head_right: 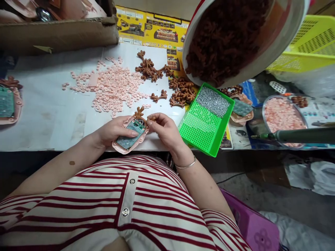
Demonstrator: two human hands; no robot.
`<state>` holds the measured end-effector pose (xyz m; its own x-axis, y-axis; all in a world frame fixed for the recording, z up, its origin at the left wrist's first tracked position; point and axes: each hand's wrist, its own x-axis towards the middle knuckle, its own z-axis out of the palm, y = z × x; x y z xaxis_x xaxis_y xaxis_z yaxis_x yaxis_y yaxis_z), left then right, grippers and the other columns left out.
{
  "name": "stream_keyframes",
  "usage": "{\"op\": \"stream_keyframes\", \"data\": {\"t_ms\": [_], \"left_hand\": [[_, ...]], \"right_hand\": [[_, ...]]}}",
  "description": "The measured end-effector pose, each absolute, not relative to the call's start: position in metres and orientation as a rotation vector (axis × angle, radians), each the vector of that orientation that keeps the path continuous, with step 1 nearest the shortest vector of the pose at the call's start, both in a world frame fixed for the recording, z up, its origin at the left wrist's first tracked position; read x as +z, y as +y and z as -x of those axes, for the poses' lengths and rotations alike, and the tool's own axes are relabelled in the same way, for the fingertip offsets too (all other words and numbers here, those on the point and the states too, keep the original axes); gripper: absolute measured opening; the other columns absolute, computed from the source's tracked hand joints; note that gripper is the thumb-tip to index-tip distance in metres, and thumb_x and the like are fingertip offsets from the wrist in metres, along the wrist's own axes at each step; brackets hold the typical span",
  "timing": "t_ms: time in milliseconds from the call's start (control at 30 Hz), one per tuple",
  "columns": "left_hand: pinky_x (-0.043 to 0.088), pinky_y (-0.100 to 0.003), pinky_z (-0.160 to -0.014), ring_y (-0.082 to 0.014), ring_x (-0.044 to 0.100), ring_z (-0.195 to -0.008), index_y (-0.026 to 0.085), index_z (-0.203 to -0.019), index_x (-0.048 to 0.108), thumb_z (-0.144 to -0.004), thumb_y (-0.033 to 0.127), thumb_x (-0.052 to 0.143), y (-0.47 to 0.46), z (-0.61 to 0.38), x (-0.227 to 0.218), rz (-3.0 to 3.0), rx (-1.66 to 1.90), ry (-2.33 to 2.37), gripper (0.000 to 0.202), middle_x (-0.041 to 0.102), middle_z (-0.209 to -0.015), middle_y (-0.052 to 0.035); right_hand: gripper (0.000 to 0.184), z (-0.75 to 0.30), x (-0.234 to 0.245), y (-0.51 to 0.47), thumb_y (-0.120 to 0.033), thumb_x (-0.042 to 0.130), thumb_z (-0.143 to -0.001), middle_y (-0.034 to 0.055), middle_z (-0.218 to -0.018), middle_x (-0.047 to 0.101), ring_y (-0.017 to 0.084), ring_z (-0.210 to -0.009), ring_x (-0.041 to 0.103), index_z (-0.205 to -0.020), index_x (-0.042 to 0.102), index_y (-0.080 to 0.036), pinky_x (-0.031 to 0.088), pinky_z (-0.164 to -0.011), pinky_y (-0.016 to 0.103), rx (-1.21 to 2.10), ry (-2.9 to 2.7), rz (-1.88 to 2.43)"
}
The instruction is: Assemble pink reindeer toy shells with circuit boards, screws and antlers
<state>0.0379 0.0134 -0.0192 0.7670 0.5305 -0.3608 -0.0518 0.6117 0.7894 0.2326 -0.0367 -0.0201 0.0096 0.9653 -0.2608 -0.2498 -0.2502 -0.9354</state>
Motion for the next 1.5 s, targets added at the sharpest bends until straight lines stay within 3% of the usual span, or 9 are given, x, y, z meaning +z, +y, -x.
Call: {"op": "stream_keyframes", "data": {"t_ms": [200, 300, 467, 567, 733, 967, 1133, 1333, 1500], "left_hand": [[0.049, -0.031, -0.065, -0.0181, 0.063, -0.066, 0.01, -0.09, 0.069, -0.056, 0.032, 0.088, 0.005, -0.037, -0.015, -0.812, 0.424, 0.544, 0.045, 0.07, -0.077, -0.0088], [0.049, -0.033, -0.07, -0.0199, 0.064, -0.071, 0.011, -0.092, 0.067, -0.059, 0.036, 0.086, 0.019, -0.005, -0.007, -0.92, 0.544, 0.591, 0.045, 0.07, -0.08, -0.01], [0.05, -0.036, -0.092, -0.0257, 0.067, -0.102, 0.016, -0.115, 0.06, -0.063, 0.029, 0.078, 0.044, 0.099, 0.021, -1.351, 1.008, 1.47, 0.056, 0.07, -0.112, -0.0104], [0.046, -0.045, -0.102, -0.0356, 0.062, -0.12, 0.019, -0.132, 0.058, -0.07, 0.028, 0.072, 0.051, 0.148, 0.028, -1.629, 0.698, 2.212, 0.064, 0.069, -0.123, -0.0132], [0.034, -0.053, -0.115, -0.0417, 0.05, -0.133, 0.013, -0.129, 0.064, -0.083, 0.035, 0.06, 0.052, 0.18, 0.017, -2.047, 0.309, 2.544, 0.051, 0.064, -0.133, -0.0217], [0.015, -0.057, -0.124, -0.0412, 0.038, -0.146, 0.016, -0.142, 0.057, -0.085, 0.047, 0.06, 0.066, 0.188, 0.017, -2.082, 0.39, 2.572, 0.065, 0.051, -0.153, -0.02], [0.028, -0.046, -0.122, -0.0323, 0.046, -0.141, 0.019, -0.139, 0.06, -0.089, 0.041, 0.058, 0.134, 0.161, 0.058, -2.203, 0.822, 2.269, 0.055, 0.056, -0.149, -0.0135], [0.034, -0.043, -0.119, -0.0326, 0.051, -0.138, 0.01, -0.136, 0.062, -0.083, 0.014, 0.058, 0.261, 0.128, 0.111, -2.047, 0.929, 2.277, 0.053, 0.059, -0.145, -0.0188], [0.04, -0.04, -0.109, -0.0313, 0.056, -0.131, 0.004, -0.125, 0.065, -0.082, 0.03, 0.067, 0.309, 0.129, 0.129, -1.948, 0.826, 2.294, 0.05, 0.065, -0.135, -0.0176]], "right_hand": [[0.042, -0.225, -0.015, -0.043, -0.045, 0.094, -0.062, -0.0034, -0.08, 0.07, 0.01, -0.069, 0.065, -0.09, 0.071, -0.025, 0.056, -0.067, 0.023, 1.325, -0.806, 1.315], [0.056, -0.226, -0.017, -0.042, -0.058, 0.092, -0.058, -0.0027, -0.091, 0.072, 0.012, -0.071, 0.069, -0.102, 0.071, -0.03, 0.059, -0.066, 0.026, 1.394, -0.665, 1.268], [0.054, -0.233, -0.03, -0.044, -0.058, 0.096, -0.05, -0.0006, -0.076, 0.071, 0.011, -0.067, 0.067, -0.086, 0.074, -0.024, 0.057, -0.065, 0.02, 1.419, -0.736, 1.498], [0.055, -0.234, -0.036, -0.046, -0.063, 0.092, -0.052, 0.0006, -0.071, 0.071, 0.014, -0.073, 0.069, -0.087, 0.075, -0.024, 0.056, -0.07, 0.022, 1.404, -0.841, 1.605], [0.057, -0.232, -0.032, -0.044, -0.07, 0.086, -0.054, 0.0034, -0.07, 0.072, 0.02, -0.074, 0.069, -0.084, 0.075, -0.023, 0.058, -0.072, 0.029, 1.352, -0.966, 1.685], [0.05, -0.235, -0.031, -0.043, -0.067, 0.082, -0.062, 0.0055, -0.074, 0.074, 0.023, -0.077, 0.07, -0.083, 0.077, -0.022, 0.06, -0.076, 0.032, 1.35, -1.083, 1.679], [0.046, -0.226, -0.028, -0.044, -0.065, 0.08, -0.065, 0.0048, -0.073, 0.073, 0.022, -0.073, 0.067, -0.082, 0.078, -0.023, 0.058, -0.072, 0.031, 1.357, -1.075, 1.648], [0.044, -0.217, -0.024, -0.042, -0.066, 0.076, -0.07, 0.0013, -0.068, 0.067, 0.019, -0.068, 0.061, -0.079, 0.076, -0.022, 0.053, -0.069, 0.03, 1.367, -1.048, 1.619], [0.048, -0.218, -0.036, -0.037, -0.069, 0.071, -0.073, 0.0002, -0.064, 0.061, 0.018, -0.063, 0.055, -0.078, 0.074, -0.021, 0.047, -0.062, 0.03, 1.361, -1.043, 1.621]]}}
